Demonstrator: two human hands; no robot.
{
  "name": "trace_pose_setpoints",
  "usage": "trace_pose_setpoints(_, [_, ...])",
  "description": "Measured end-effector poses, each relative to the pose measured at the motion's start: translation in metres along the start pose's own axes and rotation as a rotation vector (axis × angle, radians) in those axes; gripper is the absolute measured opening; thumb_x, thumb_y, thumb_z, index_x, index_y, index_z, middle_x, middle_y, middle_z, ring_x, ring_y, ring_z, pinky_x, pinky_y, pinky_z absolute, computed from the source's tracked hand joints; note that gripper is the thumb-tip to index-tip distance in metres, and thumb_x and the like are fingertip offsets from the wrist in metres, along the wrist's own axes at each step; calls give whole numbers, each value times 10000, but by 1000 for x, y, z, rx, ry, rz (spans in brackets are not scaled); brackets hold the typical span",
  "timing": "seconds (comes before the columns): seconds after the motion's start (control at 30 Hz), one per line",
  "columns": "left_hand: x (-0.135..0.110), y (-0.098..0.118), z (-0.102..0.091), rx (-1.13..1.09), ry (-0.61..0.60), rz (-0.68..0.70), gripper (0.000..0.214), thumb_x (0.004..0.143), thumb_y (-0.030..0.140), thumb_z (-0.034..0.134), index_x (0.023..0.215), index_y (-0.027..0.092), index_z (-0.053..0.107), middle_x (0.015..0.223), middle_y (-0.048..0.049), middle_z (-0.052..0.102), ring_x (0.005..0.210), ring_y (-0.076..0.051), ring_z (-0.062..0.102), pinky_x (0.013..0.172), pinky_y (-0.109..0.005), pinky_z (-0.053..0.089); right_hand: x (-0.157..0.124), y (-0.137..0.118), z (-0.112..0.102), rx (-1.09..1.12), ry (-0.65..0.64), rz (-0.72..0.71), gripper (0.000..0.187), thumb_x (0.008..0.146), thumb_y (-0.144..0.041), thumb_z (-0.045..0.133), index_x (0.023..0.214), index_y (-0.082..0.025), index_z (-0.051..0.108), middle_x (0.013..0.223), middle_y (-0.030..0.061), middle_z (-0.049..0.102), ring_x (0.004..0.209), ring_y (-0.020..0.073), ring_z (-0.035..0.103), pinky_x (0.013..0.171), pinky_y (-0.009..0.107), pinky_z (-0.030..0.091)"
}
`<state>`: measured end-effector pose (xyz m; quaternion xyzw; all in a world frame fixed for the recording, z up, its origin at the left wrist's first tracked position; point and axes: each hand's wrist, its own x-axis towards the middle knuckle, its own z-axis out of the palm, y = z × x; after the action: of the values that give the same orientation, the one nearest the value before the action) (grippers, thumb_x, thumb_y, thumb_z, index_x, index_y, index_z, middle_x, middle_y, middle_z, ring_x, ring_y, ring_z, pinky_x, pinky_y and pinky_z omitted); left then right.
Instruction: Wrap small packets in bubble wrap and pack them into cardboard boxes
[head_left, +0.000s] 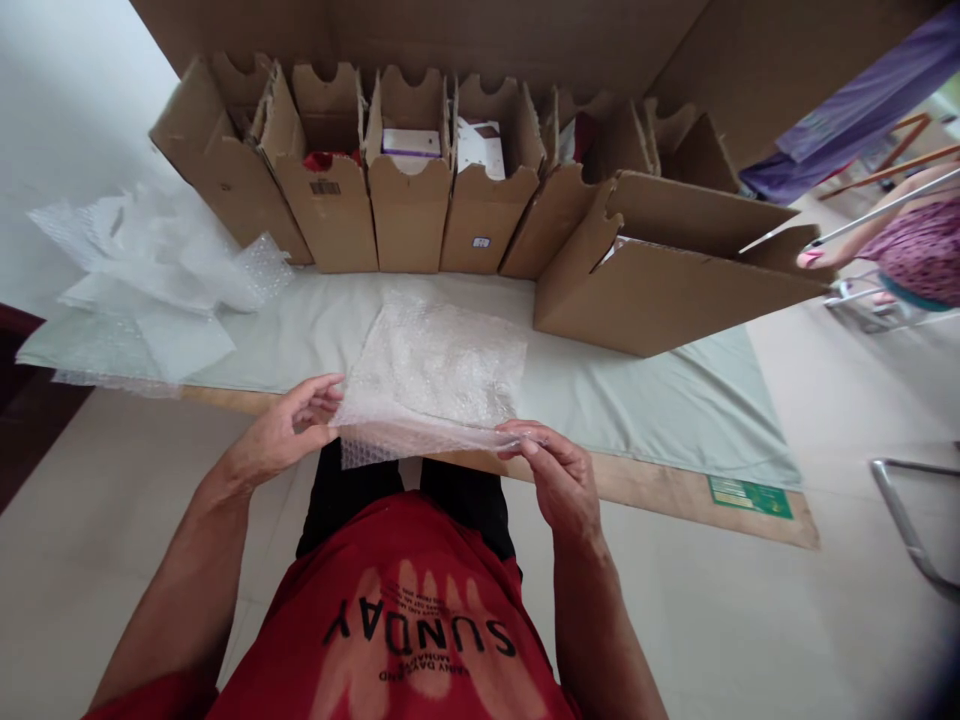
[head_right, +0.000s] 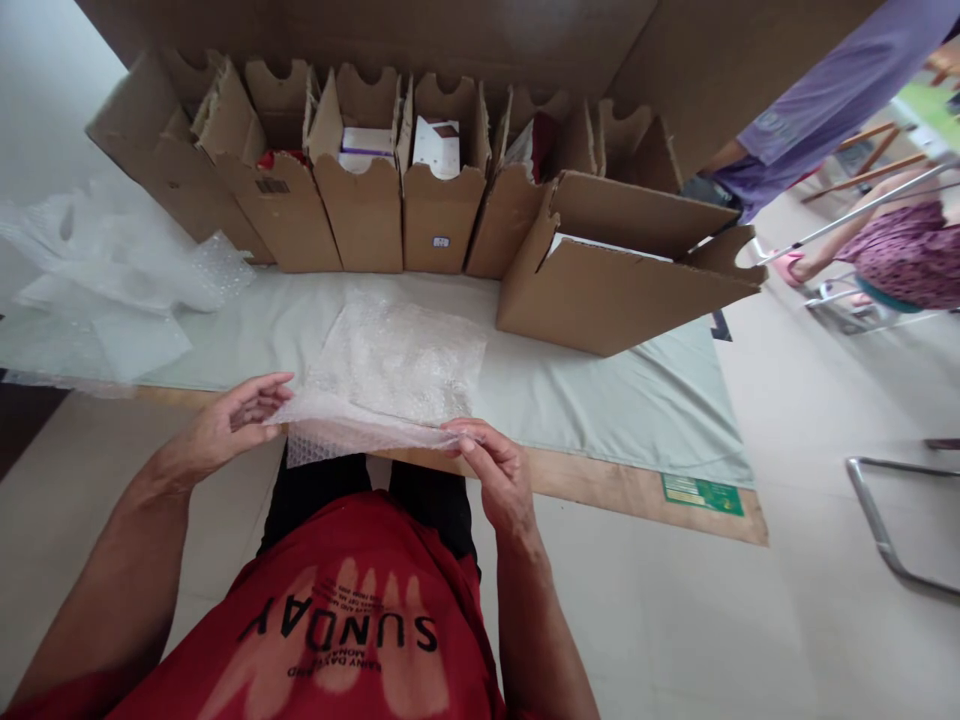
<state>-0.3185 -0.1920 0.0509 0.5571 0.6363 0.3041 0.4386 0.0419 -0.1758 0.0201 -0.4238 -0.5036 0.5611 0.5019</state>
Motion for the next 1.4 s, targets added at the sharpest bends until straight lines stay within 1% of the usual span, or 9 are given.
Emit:
trace_pose_setpoints(0.2, [17,8,24,121,48,177,453,813,397,663,1228,220,707,1402,-107,635,1277,-273,604,1088,-448,501,-1,6,1,-117,-2,-48,186,936,-381,672,932,-279,828,1034,69,769,1034,250,690,885,387,567])
trace_pose_setpoints(0.3, [21,6,38,33,107,154,304,837,435,657,966,183,767,1219,-114,743,1126,-265,688,1031,-424,540,-1,2,-4,-145,-31,-35,240,949,-446,645,970,-284,821,1061,66,772,1047,260,697,882,389,571])
trace_pose_setpoints(0.47, [10,17,39,-113,185,164,212,840,388,704,832,191,781,867,-59,800,852,-205,743,838,-318,596,3,-26,-30,-396,-291,11,515,923,-685,571,1195,-297,772,1192,74,759,1157,308,681,1005,440,527])
trace_pose_setpoints(0.6, [2,31,33,-174,96,159,211,845,385,713,753,206,776,754,-27,780,725,-173,729,718,-272,594,12,-38,-28,-528,-335,-65,794,701,-702,816,1371,-300,671,1395,91,672,1319,350,592,1119,483,456])
trace_pose_setpoints(0.8, [2,20,31,-287,167,-15,296,713,433,822,865,194,738,782,-23,783,729,-188,739,722,-298,604,13,-10,10,-321,-88,120,347,863,-556,710,849,-214,768,827,42,752,790,217,684,745,337,552])
trace_pose_setpoints(0.97, [6,10,27,-289,87,-153,322,682,453,795,830,191,681,656,-5,720,603,-166,678,621,-287,568,16,2,15,-154,51,185,288,824,-502,738,843,-214,733,726,1,664,665,149,573,638,274,477])
trace_pose_setpoints(1.1, [43,34,22,-154,246,-24,241,706,389,731,838,195,674,639,21,671,591,-134,623,599,-255,510,41,-9,12,-244,97,125,272,812,-476,711,832,-206,687,682,-8,609,617,136,514,593,272,431])
trace_pose_setpoints(1.23, [98,60,18,8,218,89,174,739,338,655,825,188,671,640,17,644,593,-133,590,592,-260,468,72,-19,10,-479,182,39,250,825,-453,642,762,-211,639,636,-7,601,574,137,495,586,284,411])
trace_pose_setpoints(1.4, [155,58,25,303,213,166,146,764,285,596,830,189,684,689,2,662,646,-156,584,650,-287,446,108,-7,6,-836,252,36,209,835,-407,604,781,-215,663,696,29,685,640,179,590,656,314,406])
